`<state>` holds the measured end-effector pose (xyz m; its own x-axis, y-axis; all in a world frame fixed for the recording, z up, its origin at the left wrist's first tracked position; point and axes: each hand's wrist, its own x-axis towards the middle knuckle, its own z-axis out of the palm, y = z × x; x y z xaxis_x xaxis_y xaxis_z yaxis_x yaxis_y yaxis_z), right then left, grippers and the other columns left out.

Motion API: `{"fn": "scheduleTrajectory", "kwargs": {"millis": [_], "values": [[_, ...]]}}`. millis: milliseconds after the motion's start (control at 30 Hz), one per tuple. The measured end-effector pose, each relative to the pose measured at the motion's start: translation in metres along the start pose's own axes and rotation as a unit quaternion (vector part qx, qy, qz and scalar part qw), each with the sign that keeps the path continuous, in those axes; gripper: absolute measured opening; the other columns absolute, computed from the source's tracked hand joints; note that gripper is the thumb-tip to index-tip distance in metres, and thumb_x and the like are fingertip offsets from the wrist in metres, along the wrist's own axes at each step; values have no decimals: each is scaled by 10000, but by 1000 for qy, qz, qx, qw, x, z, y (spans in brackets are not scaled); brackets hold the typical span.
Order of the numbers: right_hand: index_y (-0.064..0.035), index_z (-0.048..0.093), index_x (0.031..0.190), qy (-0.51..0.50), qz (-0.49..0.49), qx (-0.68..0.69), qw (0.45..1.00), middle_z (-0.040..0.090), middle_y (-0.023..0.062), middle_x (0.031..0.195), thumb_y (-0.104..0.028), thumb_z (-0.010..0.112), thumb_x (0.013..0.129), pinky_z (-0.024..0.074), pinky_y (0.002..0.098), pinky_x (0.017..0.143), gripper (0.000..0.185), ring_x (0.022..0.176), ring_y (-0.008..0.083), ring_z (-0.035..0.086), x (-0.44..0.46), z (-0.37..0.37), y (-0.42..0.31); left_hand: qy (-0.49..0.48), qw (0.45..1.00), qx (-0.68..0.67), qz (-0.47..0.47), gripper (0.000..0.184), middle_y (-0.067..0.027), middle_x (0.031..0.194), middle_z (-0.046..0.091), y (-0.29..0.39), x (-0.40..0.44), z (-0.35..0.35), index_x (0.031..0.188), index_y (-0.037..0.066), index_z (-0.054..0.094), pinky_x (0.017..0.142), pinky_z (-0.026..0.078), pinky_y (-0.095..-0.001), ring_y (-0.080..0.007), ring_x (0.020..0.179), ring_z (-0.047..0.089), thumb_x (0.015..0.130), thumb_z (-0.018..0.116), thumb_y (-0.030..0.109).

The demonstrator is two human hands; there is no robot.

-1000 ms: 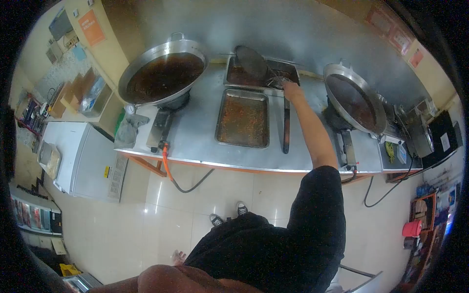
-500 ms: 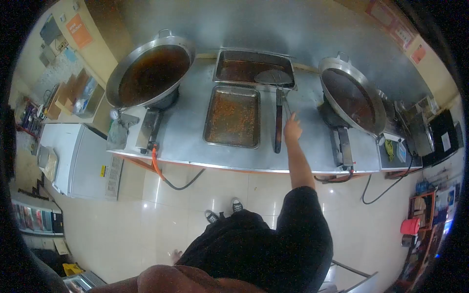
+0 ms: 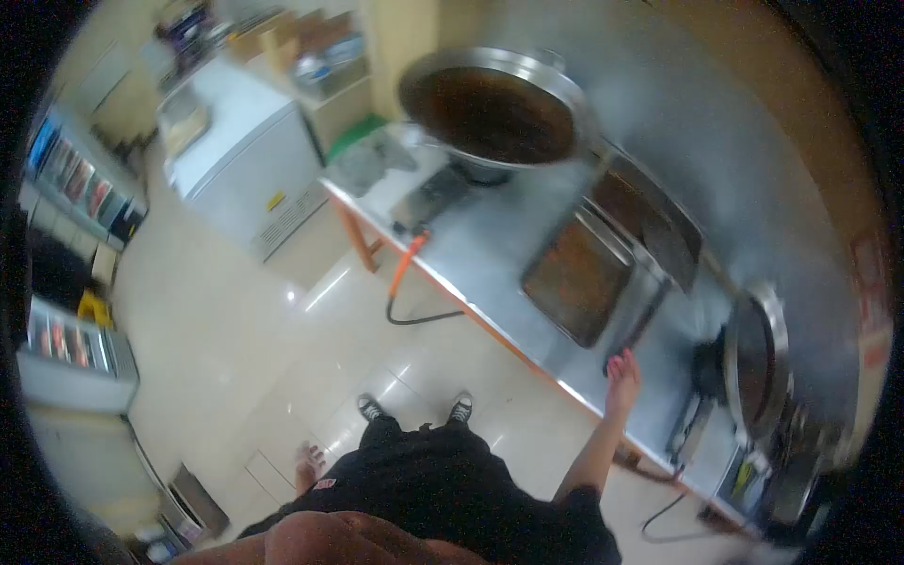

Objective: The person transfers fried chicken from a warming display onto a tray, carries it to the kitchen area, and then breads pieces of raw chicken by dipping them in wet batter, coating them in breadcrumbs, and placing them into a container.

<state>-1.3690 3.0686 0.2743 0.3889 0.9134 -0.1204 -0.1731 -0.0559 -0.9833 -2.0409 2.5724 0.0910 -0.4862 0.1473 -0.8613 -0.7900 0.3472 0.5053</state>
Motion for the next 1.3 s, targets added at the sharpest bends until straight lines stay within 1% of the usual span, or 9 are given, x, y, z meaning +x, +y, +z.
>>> {"fn": "scheduleTrajectory", "kwargs": {"millis": [167, 433, 533, 633, 733, 767, 833, 1100, 1300], "values": [[2, 482, 1384, -71, -37, -5, 997, 575, 179, 1306, -264, 579, 998, 479, 364, 999, 478, 1200, 255, 564, -130, 153, -100, -93, 993, 41, 65, 385, -63, 1054, 620, 29, 39, -44, 1284, 175, 516, 615, 493, -381, -230, 799, 598, 981, 525, 413], [-19, 577, 1267, -355, -234, 21, 905, 627, 17, 802, -245, 512, 1033, 400, 199, 463, 332, 602, 45, 521, -258, 450, -217, -16, 885, 380, 267, 297, -123, 1054, 645, 159, 189, -150, 1154, 73, 600, 705, 530, -372, -226, 837, 641, 945, 559, 278], [-40, 614, 1228, -527, -223, 117, 812, 618, 50, 843, -202, 529, 1003, 413, 282, 604, 290, 712, 129, 536, -313, 586, -199, 15, 831, 436, 344, 293, -136, 1063, 645, 222, 179, -186, 1129, 65, 610, 740, 535, -378, -233, 868, 648, 950, 518, 278], [-24, 630, 1207, -691, -207, -91, 686, 649, 122, 984, -144, 561, 954, 432, 324, 808, 289, 906, 213, 583, -397, 751, -86, 64, 976, 76, 191, 346, -106, 1171, 639, 260, 137, -224, 1189, 89, 596, 768, 537, -346, -199, 940, 659, 956, 467, 310], [-9, 645, 1186, -787, -294, -224, 494, 680, 193, 1124, -85, 594, 904, 451, 366, 1012, 297, 1101, 297, 631, -494, 872, 70, 101, 960, 119, 234, 479, -135, 1399, 507, 185, 206, -292, 1381, 90, 469, 920, 522, -413, -269, 1071, 624, 955, 475, 309], [-21, 677, 1135, -720, -92, -134, 675, 702, 173, 1027, -69, 588, 924, 483, 344, 963, 234, 1036, 246, 655, -570, 892, 88, 145, 951, 77, 260, 481, -134, 1384, 522, 164, 207, -306, 1376, 86, 471, 937, 512, -433, -279, 1087, 619, 950, 494, 309], [-8, 663, 1139, -762, -255, -199, 561, 699, 134, 1008, -72, 546, 956, 506, 312, 897, 227, 1002, 184, 648, -621, 958, 148, 174, 951, 71, 245, 482, -131, 1308, 587, 80, 208, -325, 1362, 77, 498, 935, 515, -456, -286, 1127, 614, 937, 556, 297], [-14, 690, 1083, -946, -256, -137, 142, 720, 149, 973, -25, 512, 922, 533, 314, 815, 240, 900, 221, 701, -1032, 1078, 210, 337, 878, -338, -26, 303, -103, 1061, 663, 30, 46, -308, 1128, 82, 652, 835, 493, -400, -239, 989, 623, 917, 493, 231], [-16, 715, 1012, -947, -305, 38, 89, 709, 131, 810, -195, 577, 964, 534, 344, 747, 231, 791, 204, 687, -1354, 1065, 260, 424, 785, -444, -79, 225, -97, 991, 680, 44, 62, -299, 1019, 69, 703, 718, 524, -375, -219, 867, 643, 847, 560, 95]]}}
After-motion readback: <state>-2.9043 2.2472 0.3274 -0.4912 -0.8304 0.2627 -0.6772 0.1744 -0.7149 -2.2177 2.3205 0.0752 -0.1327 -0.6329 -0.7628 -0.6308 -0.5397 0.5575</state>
